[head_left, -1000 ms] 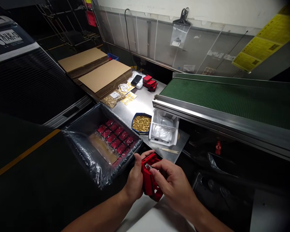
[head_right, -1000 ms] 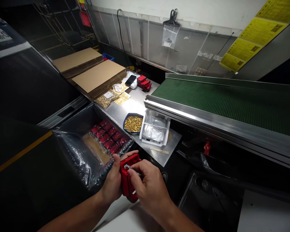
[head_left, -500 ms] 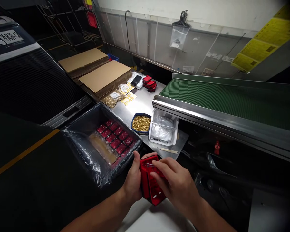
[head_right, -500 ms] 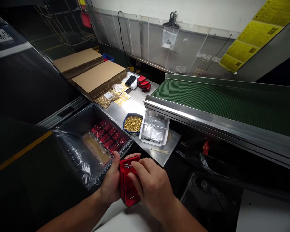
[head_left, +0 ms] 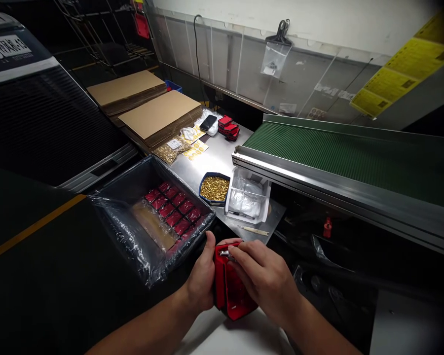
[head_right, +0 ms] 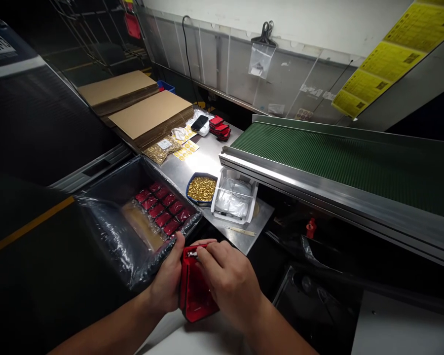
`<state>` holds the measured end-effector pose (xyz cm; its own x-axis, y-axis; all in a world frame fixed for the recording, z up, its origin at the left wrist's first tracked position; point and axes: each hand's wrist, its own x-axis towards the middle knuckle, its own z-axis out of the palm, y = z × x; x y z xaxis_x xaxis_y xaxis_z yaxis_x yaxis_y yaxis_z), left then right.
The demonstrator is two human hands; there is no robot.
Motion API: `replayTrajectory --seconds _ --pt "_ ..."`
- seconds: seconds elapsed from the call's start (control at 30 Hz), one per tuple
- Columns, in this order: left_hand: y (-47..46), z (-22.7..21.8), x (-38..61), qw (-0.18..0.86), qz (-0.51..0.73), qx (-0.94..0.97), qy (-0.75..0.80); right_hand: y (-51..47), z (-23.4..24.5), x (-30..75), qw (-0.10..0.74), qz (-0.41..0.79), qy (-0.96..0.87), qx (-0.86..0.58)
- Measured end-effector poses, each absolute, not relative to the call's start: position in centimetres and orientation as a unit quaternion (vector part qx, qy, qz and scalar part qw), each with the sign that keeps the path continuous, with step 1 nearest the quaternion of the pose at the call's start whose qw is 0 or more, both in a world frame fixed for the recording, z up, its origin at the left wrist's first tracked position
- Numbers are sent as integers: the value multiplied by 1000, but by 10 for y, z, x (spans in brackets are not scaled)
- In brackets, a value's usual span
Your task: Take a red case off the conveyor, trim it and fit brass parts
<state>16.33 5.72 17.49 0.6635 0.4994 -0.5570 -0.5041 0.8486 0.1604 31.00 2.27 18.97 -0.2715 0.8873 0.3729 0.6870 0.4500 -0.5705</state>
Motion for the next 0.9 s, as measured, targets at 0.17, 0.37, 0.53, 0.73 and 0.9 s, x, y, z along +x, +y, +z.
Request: replayTrajectory --seconds 0.17,0.37,0.53,0.73,0.9 --pt "57 177 164 934 244 -10 260 24 194 316 330 143 -801 -479" --pt "55 177 166 945 224 -15 236 18 194 320 323 180 -765 -527" --pt "51 175 166 944 239 -2 229 16 192 320 309 162 -790 -505" --pt "50 176 165 946 233 -8 226 16 193 320 309 144 -794 -504" --pt "48 174 164 947 235 5 218 16 194 319 308 161 -793 -500"
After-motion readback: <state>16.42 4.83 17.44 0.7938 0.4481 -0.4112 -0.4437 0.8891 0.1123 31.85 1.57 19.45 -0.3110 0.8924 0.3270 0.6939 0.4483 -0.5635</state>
